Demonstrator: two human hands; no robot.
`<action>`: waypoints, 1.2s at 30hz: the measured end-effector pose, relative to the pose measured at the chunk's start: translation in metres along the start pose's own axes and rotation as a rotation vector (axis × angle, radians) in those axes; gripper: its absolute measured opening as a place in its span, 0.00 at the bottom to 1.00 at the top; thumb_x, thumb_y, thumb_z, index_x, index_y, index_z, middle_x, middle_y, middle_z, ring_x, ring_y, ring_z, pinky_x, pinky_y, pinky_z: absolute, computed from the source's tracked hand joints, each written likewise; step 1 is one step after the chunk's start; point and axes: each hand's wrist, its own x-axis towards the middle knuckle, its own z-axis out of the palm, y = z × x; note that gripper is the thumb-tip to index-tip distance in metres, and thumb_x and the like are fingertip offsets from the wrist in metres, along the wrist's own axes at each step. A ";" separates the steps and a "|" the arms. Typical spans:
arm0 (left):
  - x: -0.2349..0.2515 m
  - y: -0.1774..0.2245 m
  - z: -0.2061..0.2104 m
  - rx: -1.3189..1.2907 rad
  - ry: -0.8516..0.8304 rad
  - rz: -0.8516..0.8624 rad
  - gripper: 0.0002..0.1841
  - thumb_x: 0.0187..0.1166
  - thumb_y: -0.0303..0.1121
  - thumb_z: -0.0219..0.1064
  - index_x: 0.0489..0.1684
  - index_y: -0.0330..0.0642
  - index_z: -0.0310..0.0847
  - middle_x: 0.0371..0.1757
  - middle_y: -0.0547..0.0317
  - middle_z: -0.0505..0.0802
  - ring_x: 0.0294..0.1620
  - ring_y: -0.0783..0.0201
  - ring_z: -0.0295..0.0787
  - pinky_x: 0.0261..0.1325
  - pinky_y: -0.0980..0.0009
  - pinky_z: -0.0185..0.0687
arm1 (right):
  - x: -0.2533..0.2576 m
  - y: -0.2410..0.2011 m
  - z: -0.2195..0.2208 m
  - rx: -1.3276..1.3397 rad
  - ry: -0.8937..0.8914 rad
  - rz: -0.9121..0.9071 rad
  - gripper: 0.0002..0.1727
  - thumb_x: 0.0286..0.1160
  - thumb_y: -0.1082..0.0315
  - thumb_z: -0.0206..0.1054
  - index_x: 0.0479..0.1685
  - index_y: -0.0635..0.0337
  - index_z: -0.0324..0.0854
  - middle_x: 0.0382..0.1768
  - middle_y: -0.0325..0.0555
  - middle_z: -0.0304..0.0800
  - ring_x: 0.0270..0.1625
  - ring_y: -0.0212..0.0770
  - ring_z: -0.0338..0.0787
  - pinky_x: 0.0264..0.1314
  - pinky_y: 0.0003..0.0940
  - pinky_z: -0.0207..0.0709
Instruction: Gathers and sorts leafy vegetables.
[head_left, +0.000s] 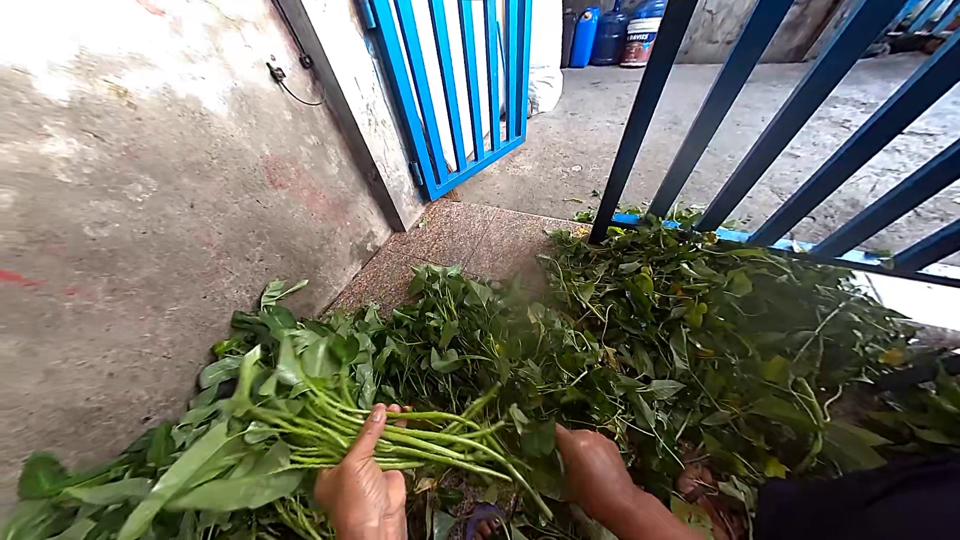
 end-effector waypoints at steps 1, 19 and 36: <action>0.006 0.004 -0.004 -0.021 0.014 0.025 0.13 0.73 0.13 0.68 0.53 0.25 0.75 0.33 0.42 0.93 0.29 0.54 0.95 0.32 0.61 0.95 | 0.000 0.009 -0.001 -0.080 -0.110 0.071 0.19 0.70 0.66 0.69 0.60 0.59 0.85 0.43 0.63 0.94 0.52 0.68 0.93 0.52 0.72 0.81; -0.017 -0.008 0.007 0.036 0.008 0.017 0.12 0.72 0.11 0.68 0.51 0.24 0.75 0.31 0.43 0.94 0.28 0.53 0.96 0.32 0.61 0.96 | 0.002 -0.002 0.026 0.349 0.303 -0.252 0.18 0.81 0.58 0.57 0.30 0.61 0.85 0.30 0.47 0.85 0.38 0.43 0.88 0.43 0.42 0.83; -0.005 0.007 0.004 0.020 0.003 0.282 0.12 0.74 0.13 0.68 0.51 0.28 0.74 0.31 0.49 0.93 0.32 0.55 0.96 0.37 0.61 0.96 | 0.023 0.079 0.036 -0.113 -0.375 0.466 0.25 0.82 0.54 0.62 0.57 0.72 0.85 0.63 0.69 0.88 0.68 0.68 0.86 0.67 0.69 0.78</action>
